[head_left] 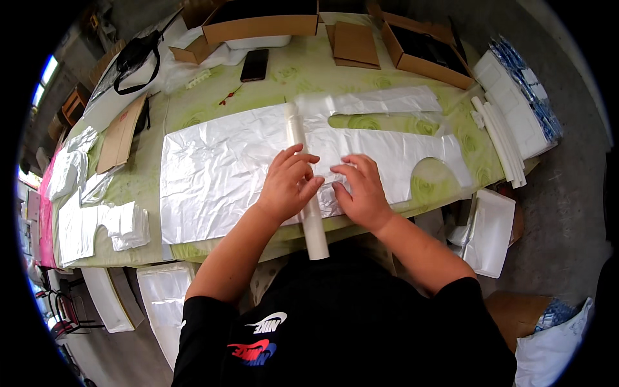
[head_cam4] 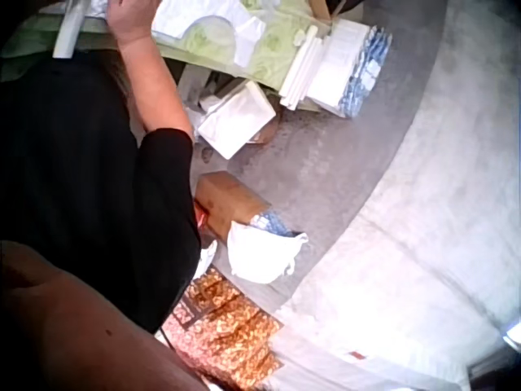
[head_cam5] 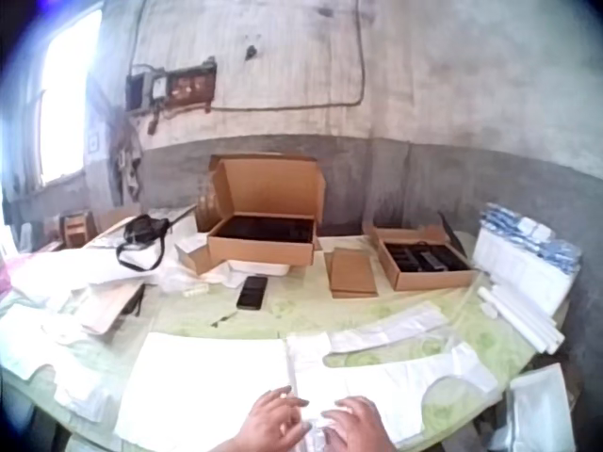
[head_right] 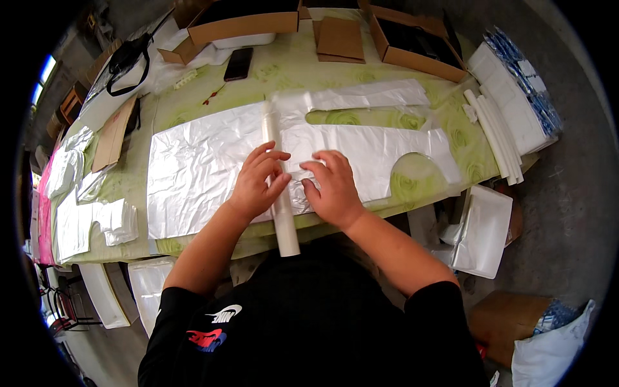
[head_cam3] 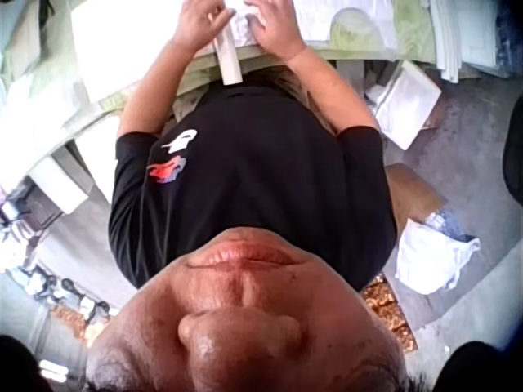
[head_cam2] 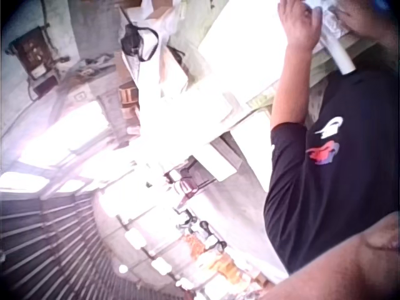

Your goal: The person wraps white rectangular items in clear plastic film on a workbench. They unroll the film, fold it over the item, and smooth it down, repeating the process for multiple items.

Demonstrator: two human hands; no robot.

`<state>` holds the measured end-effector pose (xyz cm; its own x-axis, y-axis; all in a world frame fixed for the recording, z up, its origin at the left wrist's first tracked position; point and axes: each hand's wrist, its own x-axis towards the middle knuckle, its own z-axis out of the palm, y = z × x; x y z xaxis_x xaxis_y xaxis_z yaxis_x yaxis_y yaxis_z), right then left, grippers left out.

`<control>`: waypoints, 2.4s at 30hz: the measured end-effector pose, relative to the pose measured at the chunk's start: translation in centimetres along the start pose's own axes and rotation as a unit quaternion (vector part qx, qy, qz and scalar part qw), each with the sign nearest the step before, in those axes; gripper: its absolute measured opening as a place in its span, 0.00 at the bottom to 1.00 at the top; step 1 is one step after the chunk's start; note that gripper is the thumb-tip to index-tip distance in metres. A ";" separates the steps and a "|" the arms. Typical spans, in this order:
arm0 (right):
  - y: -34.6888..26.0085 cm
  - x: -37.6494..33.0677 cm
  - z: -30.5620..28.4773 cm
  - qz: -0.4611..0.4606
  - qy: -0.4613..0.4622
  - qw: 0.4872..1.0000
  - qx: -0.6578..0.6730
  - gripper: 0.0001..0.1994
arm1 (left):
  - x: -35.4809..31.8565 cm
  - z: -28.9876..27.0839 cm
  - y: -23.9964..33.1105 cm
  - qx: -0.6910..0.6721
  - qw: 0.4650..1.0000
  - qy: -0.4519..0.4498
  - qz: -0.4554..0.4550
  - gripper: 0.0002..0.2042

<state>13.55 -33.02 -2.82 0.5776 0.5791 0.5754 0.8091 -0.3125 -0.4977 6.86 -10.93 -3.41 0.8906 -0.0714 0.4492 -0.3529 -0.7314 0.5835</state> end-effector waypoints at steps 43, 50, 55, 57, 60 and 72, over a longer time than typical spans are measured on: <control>12.6 6.6 1.4 0.087 -0.112 0.963 -0.230 0.23 | -8.2 -4.1 1.6 0.072 0.982 0.076 -0.157 0.25; 15.4 3.9 -3.7 0.095 -0.008 0.928 -0.359 0.21 | -8.3 -3.7 1.6 0.090 0.979 0.085 -0.164 0.26; 4.5 2.4 0.7 -0.087 -0.058 0.985 -0.136 0.20 | -8.4 -3.7 1.4 0.113 0.978 0.079 -0.158 0.26; 1.7 1.8 2.1 -0.081 -0.105 0.984 -0.120 0.20 | -8.4 -3.5 1.3 0.109 0.978 0.082 -0.154 0.26; 0.4 2.7 3.5 -0.019 -0.195 0.970 -0.147 0.24 | -8.5 -3.4 1.2 0.102 0.978 0.084 -0.162 0.26; 18.8 7.9 -11.9 0.514 -0.111 0.759 -0.384 0.35 | -8.1 -3.5 1.4 0.075 0.977 0.064 -0.188 0.25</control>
<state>34.66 -43.28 0.09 0.9829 -0.1826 -0.0260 -0.1834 -0.9824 -0.0349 -1.81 -9.04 -3.87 0.9026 0.2999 0.3090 0.0463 -0.7810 0.6228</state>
